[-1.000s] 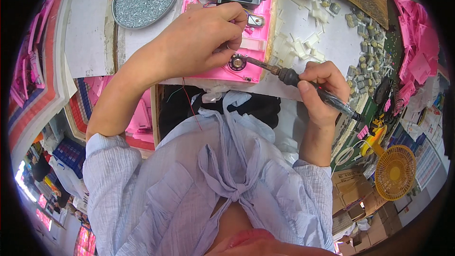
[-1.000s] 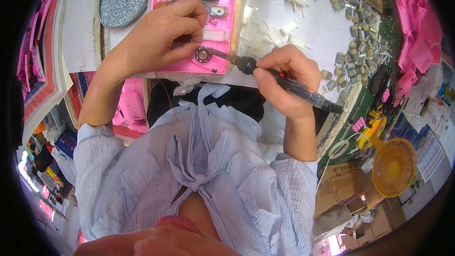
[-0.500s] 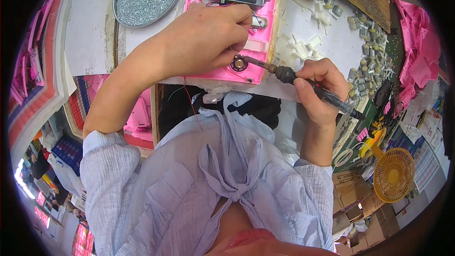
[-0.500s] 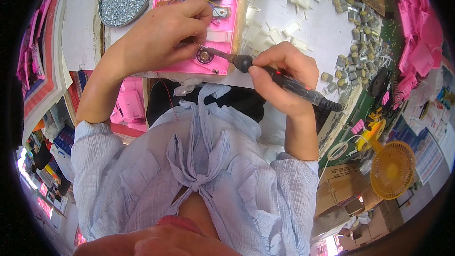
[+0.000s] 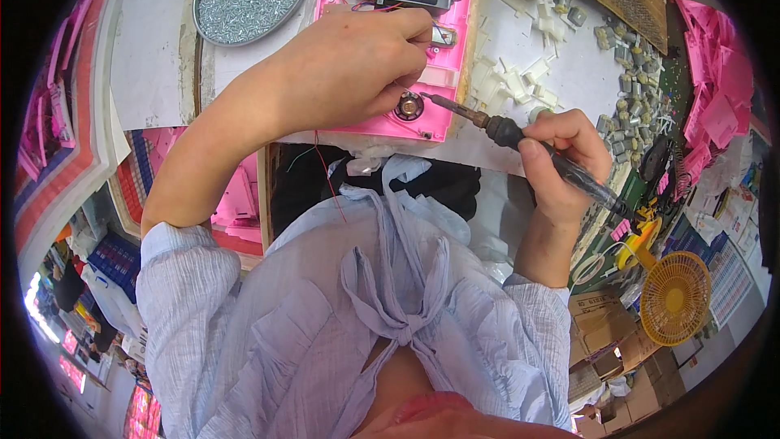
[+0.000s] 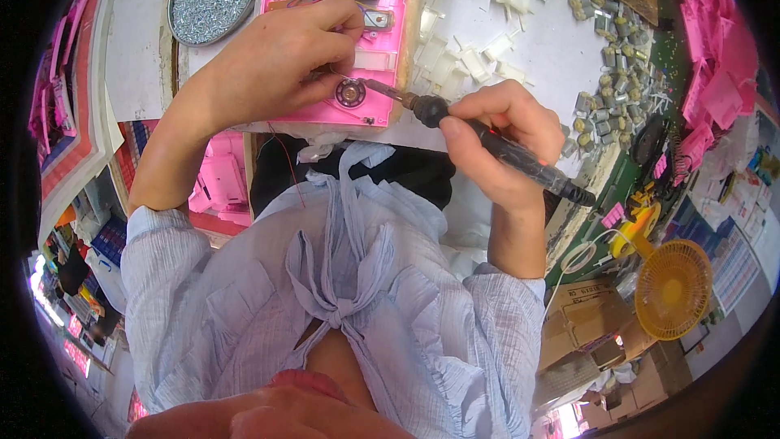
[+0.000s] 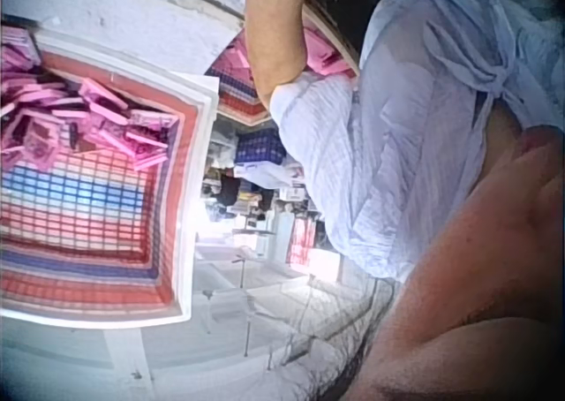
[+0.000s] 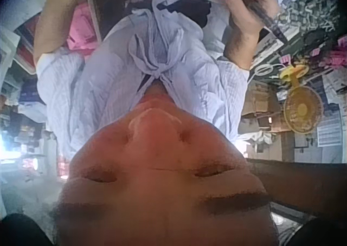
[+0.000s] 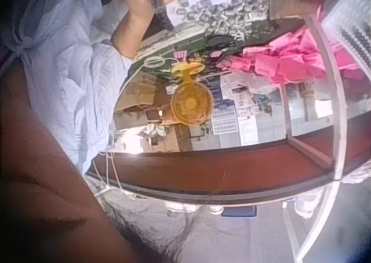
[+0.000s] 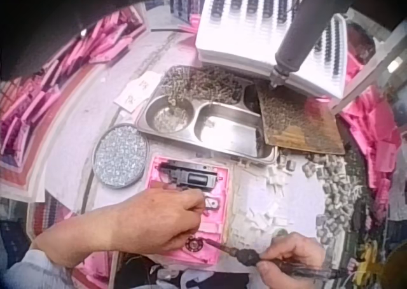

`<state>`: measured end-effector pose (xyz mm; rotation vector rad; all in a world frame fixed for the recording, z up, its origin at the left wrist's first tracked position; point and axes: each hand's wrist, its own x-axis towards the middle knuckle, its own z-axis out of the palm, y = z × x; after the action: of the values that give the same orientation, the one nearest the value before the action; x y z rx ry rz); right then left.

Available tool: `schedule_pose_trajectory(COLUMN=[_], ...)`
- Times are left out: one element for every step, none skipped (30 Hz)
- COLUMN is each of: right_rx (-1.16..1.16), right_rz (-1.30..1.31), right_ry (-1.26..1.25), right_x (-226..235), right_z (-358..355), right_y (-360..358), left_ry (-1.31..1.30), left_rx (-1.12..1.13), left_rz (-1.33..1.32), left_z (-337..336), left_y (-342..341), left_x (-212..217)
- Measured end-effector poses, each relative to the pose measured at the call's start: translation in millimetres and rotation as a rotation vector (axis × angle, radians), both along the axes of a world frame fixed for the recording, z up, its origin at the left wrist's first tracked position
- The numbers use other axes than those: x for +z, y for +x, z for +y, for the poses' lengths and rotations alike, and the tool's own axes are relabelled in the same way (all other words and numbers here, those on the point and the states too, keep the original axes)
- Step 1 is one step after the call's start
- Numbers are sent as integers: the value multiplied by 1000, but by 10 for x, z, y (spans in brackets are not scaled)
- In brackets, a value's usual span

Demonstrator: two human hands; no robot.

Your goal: Assembling the internal components of a pink toy or electronic device, including soldering wires and using an electric screwdriver to fasten parts.

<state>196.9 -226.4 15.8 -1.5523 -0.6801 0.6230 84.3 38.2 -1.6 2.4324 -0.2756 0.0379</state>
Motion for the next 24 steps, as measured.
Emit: schedule_pose_trajectory(right_rx=[1,2,15,28,42,48,54,60,58,57,55,52,48,44,34,24,13,-6,-26,-45,-54,-63,-71,-73], right_rz=[7,14,-12,-39,-65,-75,-85,-96,-100,-104,-108,-119,-131,-142,-113,-85,-56,-59,-62,-65,-94,-122,-151,-173], right_ry=[-4,-8,-18,-28,-37,-33,-29,-25,-25,-26,-27,-33,-39,-45,-70,-95,-120,-156,-191,-226,-242,-259,-276,-276], right_x=[6,10,11,11,10,3,-11,-23,-34,-44,-47,-48,-41,-38,-31,-20,-8,21,64,103,138,170,186,190], right_z=[13,20,22,24,26,30,36,43,52,63,74,93,118,131,131,124,117,127,151,177,193,211,221,229], right_y=[-7,-10,-7,-2,1,3,5,5,5,2,-3,-13,-23,-27,-28,-34,-41,-54,-71,-86,-99,-111,-124,-135], left_ry=[-1,-3,-4,-6,-9,-12,-15,-11,-9,-6,-6,-5,-4,-6,-10,-14,-13,-14,-15,-17,-18,-19,-22,-23], left_rx=[-2,-3,-2,-1,-2,-4,-5,-5,-3,-2,-5,-6,-8,-9,-8,-7,-5,-2,1,1,-3,-6,-11,-14], left_rz=[4,5,6,8,1,-7,-14,-14,-14,-14,-16,-18,-20,-15,-10,-5,-4,-5,-6,-6,-5,-4,-5,-7], left_z=[3,2,3,4,6,8,9,8,6,6,8,9,10,8,8,8,6,6,7,12,12,13,16,21], left_y=[2,2,0,-2,-1,6,11,12,9,9,10,8,7,7,6,6,5,0,-5,-9,-6,-4,-1,1], left_x=[6,8,12,14,9,-1,-5,0,5,7,2,-8,-16,-20,-19,-17,-13,-15,-18,-23,-24,-26,-29,-27])
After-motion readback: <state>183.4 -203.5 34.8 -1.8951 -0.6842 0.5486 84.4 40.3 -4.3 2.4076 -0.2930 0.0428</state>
